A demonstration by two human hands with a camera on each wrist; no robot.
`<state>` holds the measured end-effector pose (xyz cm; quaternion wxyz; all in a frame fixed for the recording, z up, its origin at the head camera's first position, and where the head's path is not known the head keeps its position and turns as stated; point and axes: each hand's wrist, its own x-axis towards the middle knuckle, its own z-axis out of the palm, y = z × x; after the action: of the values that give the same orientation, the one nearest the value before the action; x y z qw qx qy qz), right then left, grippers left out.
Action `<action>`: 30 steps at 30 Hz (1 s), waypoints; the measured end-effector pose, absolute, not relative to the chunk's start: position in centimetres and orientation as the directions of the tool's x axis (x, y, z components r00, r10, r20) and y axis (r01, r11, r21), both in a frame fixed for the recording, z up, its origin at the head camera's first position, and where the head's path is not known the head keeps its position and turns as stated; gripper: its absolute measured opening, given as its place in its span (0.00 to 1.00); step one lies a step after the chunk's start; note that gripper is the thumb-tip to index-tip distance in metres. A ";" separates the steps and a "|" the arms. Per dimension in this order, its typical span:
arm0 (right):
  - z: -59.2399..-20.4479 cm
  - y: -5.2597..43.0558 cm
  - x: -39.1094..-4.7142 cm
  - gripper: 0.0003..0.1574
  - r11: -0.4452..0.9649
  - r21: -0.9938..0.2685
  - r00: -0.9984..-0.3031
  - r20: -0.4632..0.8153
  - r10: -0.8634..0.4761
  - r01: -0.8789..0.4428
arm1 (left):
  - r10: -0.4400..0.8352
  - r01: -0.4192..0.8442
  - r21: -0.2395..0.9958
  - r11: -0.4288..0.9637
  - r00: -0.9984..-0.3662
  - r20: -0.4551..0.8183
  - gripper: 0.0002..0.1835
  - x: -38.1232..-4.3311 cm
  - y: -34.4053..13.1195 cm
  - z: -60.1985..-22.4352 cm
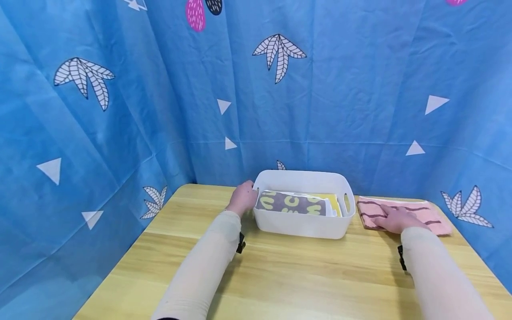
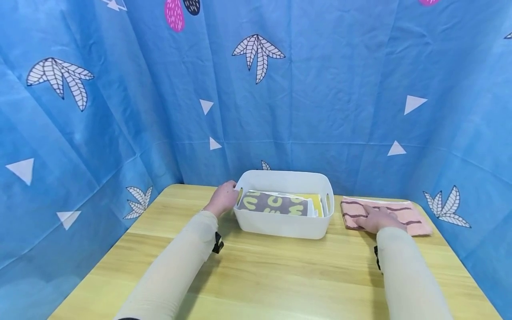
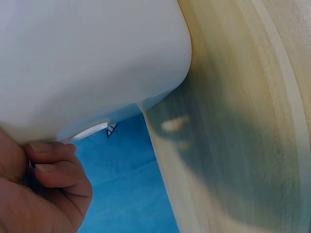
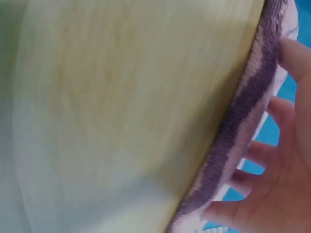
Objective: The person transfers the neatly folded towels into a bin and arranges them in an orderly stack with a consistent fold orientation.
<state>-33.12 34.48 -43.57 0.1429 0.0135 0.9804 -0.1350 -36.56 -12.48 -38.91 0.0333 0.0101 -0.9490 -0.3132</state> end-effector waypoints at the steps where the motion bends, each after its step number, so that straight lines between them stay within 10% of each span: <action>1: -43.3 34.5 -33.0 0.59 0.963 -0.260 -0.958 -0.288 -0.012 0.066 | -0.039 0.002 0.599 0.801 -0.998 0.055 0.15 -36.6 -12.4 -38.8; 30: -42.2 28.7 -26.2 0.57 0.986 -0.122 -0.950 -0.277 -0.144 -0.114 | -0.041 -0.012 0.621 0.783 -0.999 0.032 0.17 -36.4 -12.7 -38.8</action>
<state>-26.16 28.72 -42.22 0.1440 -0.0652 0.9860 -0.0524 -36.43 -12.67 -38.80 0.0220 0.0141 -0.9441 -0.3287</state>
